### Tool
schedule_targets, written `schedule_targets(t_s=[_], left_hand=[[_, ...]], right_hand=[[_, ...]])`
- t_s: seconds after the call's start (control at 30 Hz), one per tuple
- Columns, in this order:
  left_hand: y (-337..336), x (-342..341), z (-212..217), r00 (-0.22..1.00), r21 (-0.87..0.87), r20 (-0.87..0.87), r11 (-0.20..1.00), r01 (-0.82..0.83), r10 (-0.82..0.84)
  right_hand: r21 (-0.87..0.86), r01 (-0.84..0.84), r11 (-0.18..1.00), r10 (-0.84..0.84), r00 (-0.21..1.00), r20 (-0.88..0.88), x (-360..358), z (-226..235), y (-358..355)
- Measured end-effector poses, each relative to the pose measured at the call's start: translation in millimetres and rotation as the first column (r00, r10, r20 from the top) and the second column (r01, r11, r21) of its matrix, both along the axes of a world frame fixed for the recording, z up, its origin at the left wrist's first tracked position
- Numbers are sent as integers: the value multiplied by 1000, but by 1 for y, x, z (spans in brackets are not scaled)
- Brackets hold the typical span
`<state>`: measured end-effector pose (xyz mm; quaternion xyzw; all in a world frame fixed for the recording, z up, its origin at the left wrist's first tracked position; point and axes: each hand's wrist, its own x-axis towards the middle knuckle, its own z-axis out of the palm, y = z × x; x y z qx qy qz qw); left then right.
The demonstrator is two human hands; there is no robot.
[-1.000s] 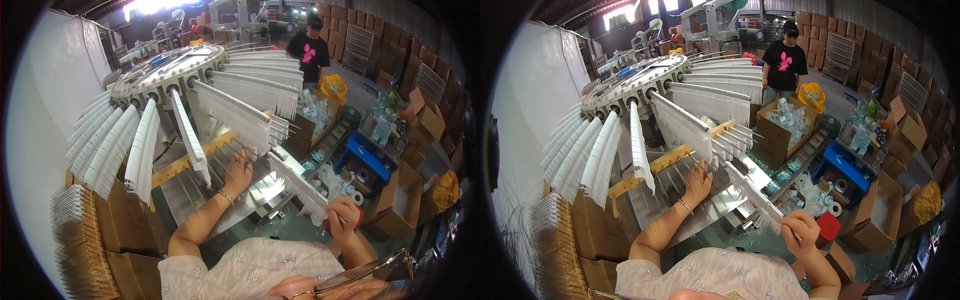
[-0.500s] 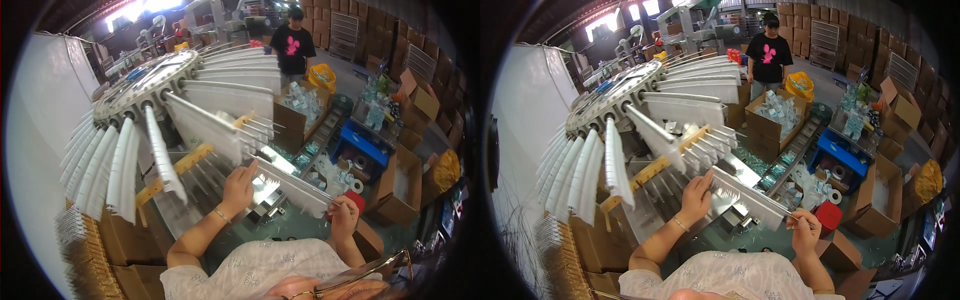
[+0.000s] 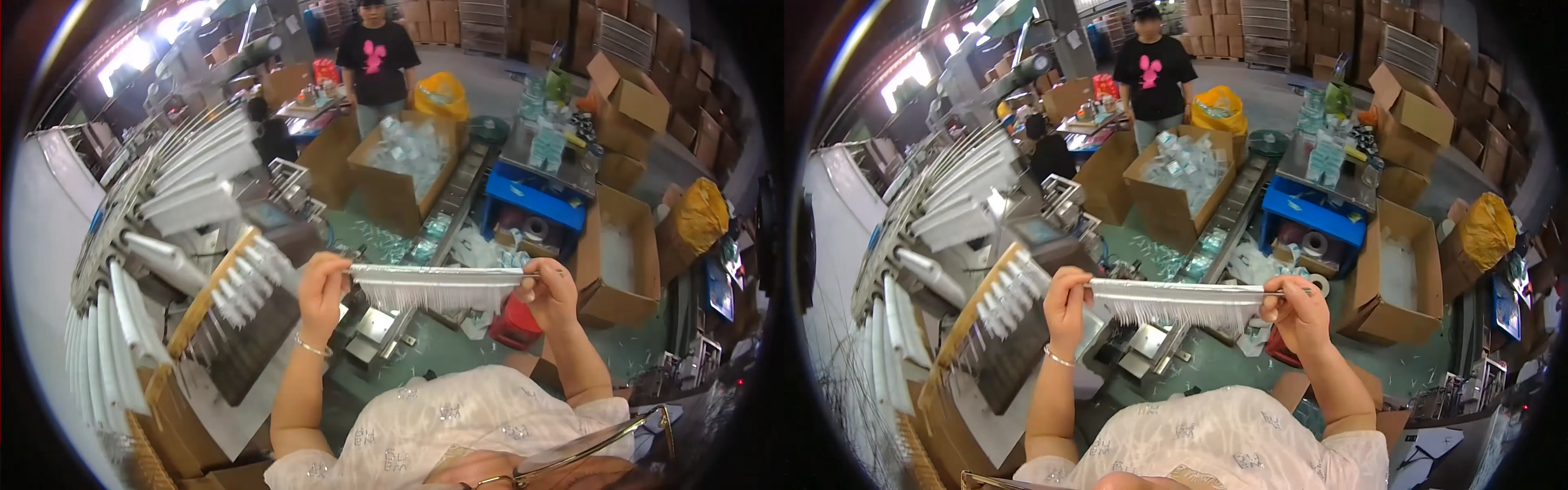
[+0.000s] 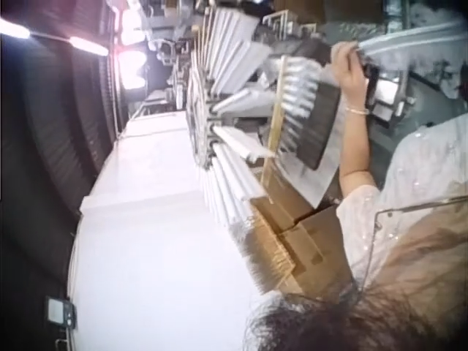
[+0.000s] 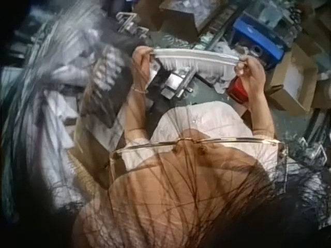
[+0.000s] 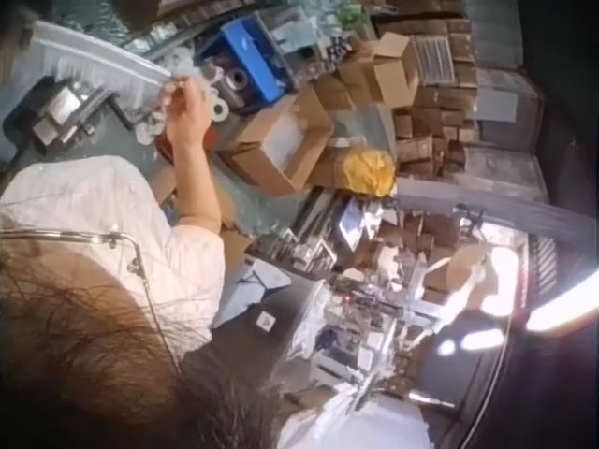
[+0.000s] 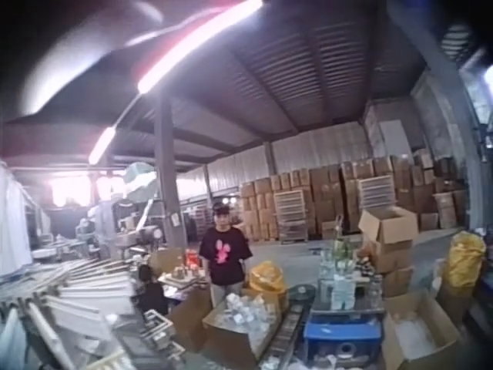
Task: Loading items into a rotating assembly machine and then packing finished plastic containers into a cardboard box.
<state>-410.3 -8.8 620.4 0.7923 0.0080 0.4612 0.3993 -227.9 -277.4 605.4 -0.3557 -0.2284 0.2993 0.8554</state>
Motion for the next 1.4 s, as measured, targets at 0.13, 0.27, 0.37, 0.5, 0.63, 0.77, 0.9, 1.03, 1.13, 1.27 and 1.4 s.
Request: schedule_targets(t_s=[0.13, 0.27, 0.37, 0.5, 0.63, 0.77, 0.9, 1.03, 1.13, 1.27, 1.4], left_hand=[[-5, 33, -7, 998, -274, 61, 962, -2, 20], [1, 66, -23, 997, -598, 14, 800, -55, 79], [19, 86, -30, 990, -591, 38, 802, -85, 133], [45, 95, -33, 991, -630, 19, 771, -93, 135], [77, 108, -29, 980, -677, 14, 723, -137, 198], [111, 115, -32, 954, -739, -11, 640, -210, 300], [139, 126, -38, 903, -777, -26, 560, -289, 430], [169, 147, -33, 857, -809, 37, 519, -276, 514], [206, 156, -25, 803, -745, 149, 599, -292, 577], [254, 165, 10, 541, -313, 104, 544, -779, 835], [295, 172, 69, 307, 202, 370, 247, -948, 877]], right_hand=[[-52, -19, 998, 26, 991, 134, 42, 14, 11], [-193, 37, 980, 9, 973, 231, 99, 8, 47], [-150, -12, 989, 46, 974, 222, 136, -10, 82], [-145, -20, 989, 57, 964, 258, 158, -21, 123], [-147, -96, 984, 135, 949, 285, 184, -23, 173], [-179, -184, 966, 232, 924, 303, 207, -32, 231], [-141, -370, 918, 395, 873, 287, 230, -32, 285], [-54, -484, 873, 481, 839, 254, 252, -25, 348], [54, -531, 846, 509, 832, 221, 262, -18, 399], [179, -533, 827, 511, 845, 157, 261, 12, 466], [277, -545, 792, 541, 835, 95, 260, 57, 522]])
